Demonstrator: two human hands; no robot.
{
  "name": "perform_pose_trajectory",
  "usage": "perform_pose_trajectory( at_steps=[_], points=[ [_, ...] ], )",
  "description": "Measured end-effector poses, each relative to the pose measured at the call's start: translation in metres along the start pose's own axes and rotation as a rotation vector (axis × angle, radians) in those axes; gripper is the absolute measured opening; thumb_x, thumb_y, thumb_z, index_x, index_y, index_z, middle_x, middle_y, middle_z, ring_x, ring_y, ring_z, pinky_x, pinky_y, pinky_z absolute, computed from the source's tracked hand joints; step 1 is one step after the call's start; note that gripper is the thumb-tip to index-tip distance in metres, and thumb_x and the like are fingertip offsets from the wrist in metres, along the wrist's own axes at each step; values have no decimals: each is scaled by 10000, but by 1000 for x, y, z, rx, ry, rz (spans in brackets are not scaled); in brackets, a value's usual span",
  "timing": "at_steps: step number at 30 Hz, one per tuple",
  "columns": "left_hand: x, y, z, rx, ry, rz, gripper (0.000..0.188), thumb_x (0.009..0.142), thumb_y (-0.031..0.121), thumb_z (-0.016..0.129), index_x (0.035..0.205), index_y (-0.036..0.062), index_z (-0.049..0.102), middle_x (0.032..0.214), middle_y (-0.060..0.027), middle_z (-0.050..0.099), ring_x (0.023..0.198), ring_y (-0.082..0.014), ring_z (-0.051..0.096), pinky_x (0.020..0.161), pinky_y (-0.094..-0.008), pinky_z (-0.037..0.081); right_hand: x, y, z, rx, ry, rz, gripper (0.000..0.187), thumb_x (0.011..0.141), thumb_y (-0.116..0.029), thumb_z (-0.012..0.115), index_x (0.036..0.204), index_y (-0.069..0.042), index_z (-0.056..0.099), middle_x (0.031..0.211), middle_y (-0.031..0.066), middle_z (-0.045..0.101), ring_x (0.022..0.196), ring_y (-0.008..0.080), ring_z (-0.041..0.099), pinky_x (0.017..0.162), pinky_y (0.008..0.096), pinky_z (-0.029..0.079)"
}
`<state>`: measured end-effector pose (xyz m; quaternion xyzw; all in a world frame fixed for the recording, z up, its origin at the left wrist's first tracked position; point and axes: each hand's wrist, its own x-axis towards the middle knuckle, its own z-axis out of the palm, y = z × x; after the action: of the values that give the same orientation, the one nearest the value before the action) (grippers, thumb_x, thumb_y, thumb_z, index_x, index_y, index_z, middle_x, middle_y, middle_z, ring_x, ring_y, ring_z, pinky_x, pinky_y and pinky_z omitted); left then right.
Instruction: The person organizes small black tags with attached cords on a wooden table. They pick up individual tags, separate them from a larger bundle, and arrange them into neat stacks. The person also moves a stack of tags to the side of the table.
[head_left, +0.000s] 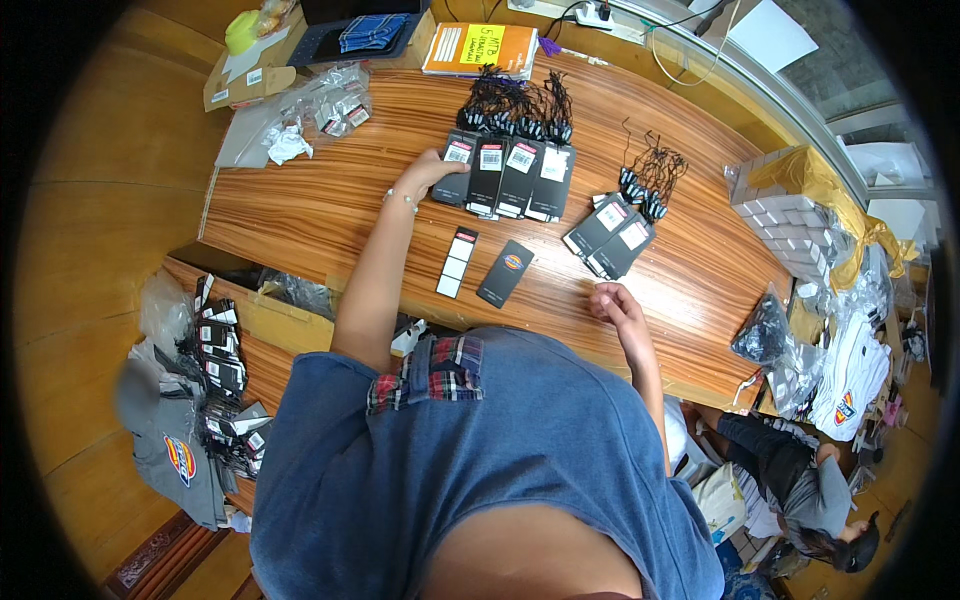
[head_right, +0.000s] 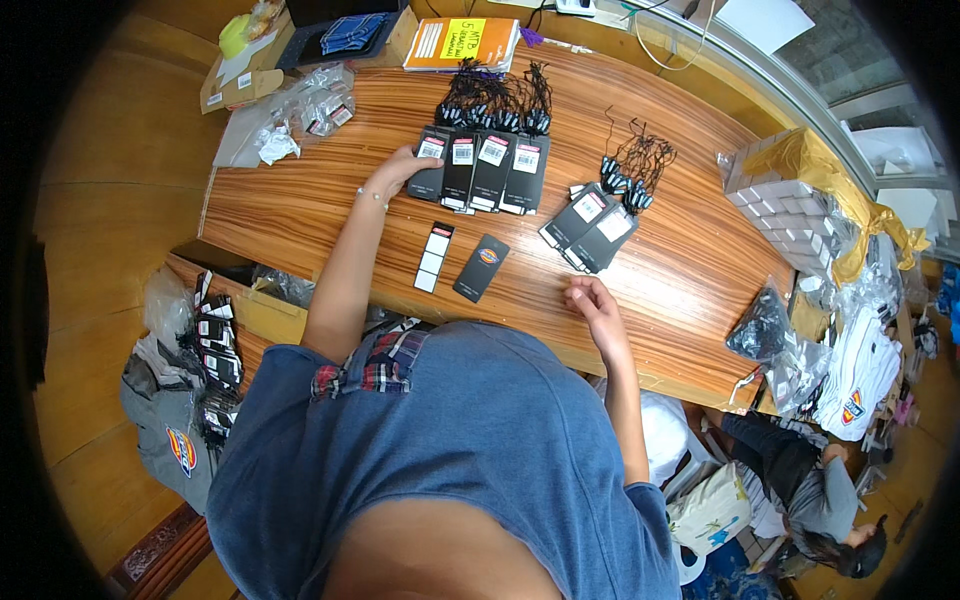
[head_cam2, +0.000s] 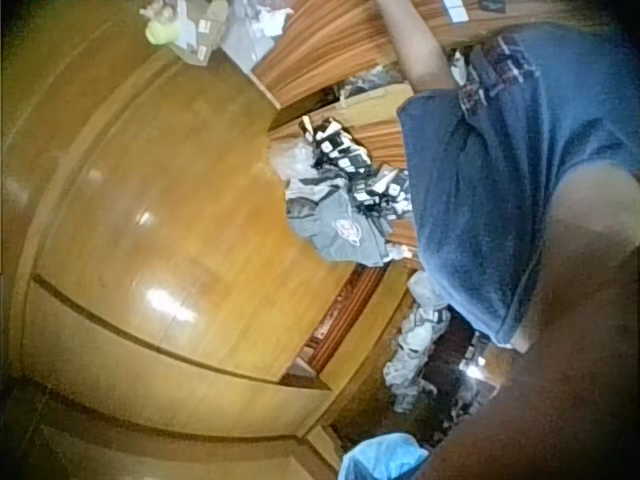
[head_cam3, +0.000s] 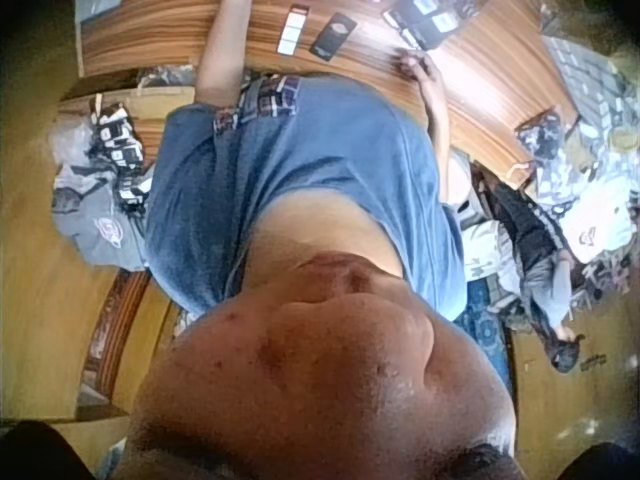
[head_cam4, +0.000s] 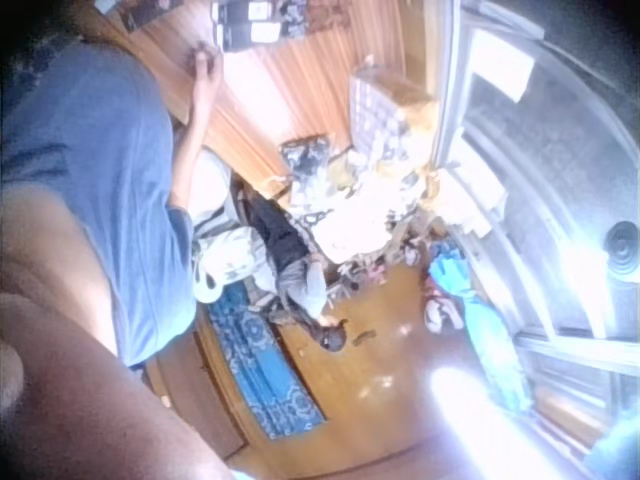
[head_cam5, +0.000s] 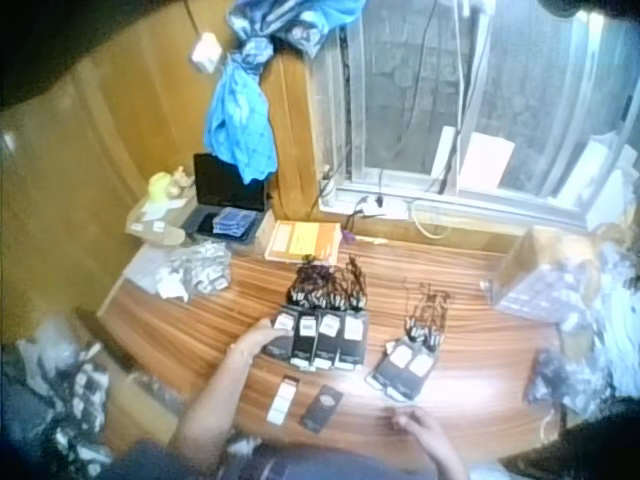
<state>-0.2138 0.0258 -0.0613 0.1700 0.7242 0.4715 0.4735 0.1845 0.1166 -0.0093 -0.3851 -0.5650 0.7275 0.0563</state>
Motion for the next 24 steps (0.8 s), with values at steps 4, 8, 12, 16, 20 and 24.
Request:
perform_pose_trajectory(
  at_steps=[4, 8, 12, 16, 20, 24],
  points=[
    [-3, 4, -1, 5, -13, -28, 359, 680, 146, 689, 949, -59, 567, 861, -132, 621, 727, -183, 604, 642, -257, 468, 2, 0, -1, -7, -4, -27, 247, 877, -196, 470, 1067, -41, 496, 904, 55, 571, 825, 126, 527, 745, 250, 404],
    [-7, 13, 0, 39, -30, -29, 384, 674, 148, 695, 970, -55, 560, 884, -133, 617, 766, -181, 600, 678, -254, 464, 1, 1, -3, -25, 12, -12, 252, 876, -205, 473, 1066, -43, 497, 912, 53, 574, 831, 125, 527, 750, 251, 404],
    [0, 5, -5, 37, -52, 18, 412, 685, 147, 694, 1012, -46, 534, 917, -124, 606, 799, -173, 592, 703, -264, 467, -2, 2, -4, -23, 13, -4, 253, 875, -214, 474, 1067, -51, 498, 922, 52, 577, 838, 124, 529, 752, 254, 404],
    [-5, 7, -4, -29, -61, 12, 419, 686, 145, 696, 1020, -42, 525, 934, -120, 598, 805, -168, 588, 706, -271, 470, -4, 3, -5, -34, 27, 11, 249, 875, -215, 474, 1066, -59, 499, 923, 49, 578, 839, 123, 531, 751, 254, 404],
    [-3, 9, -6, 61, -41, -14, 421, 681, 141, 699, 1018, -43, 525, 930, -123, 599, 803, -170, 588, 707, -271, 471, -6, 0, -2, -25, 31, 22, 245, 875, -198, 478, 1063, -44, 497, 915, 53, 573, 842, 128, 530, 766, 257, 410],
    [-3, 11, -7, 50, -80, 9, 455, 678, 138, 704, 1041, -50, 505, 943, -128, 592, 822, -171, 583, 714, -271, 471, -7, -2, 0, 2, 47, 44, 245, 872, -161, 490, 1065, -10, 490, 920, 76, 564, 856, 146, 530, 796, 267, 424]
  ],
)
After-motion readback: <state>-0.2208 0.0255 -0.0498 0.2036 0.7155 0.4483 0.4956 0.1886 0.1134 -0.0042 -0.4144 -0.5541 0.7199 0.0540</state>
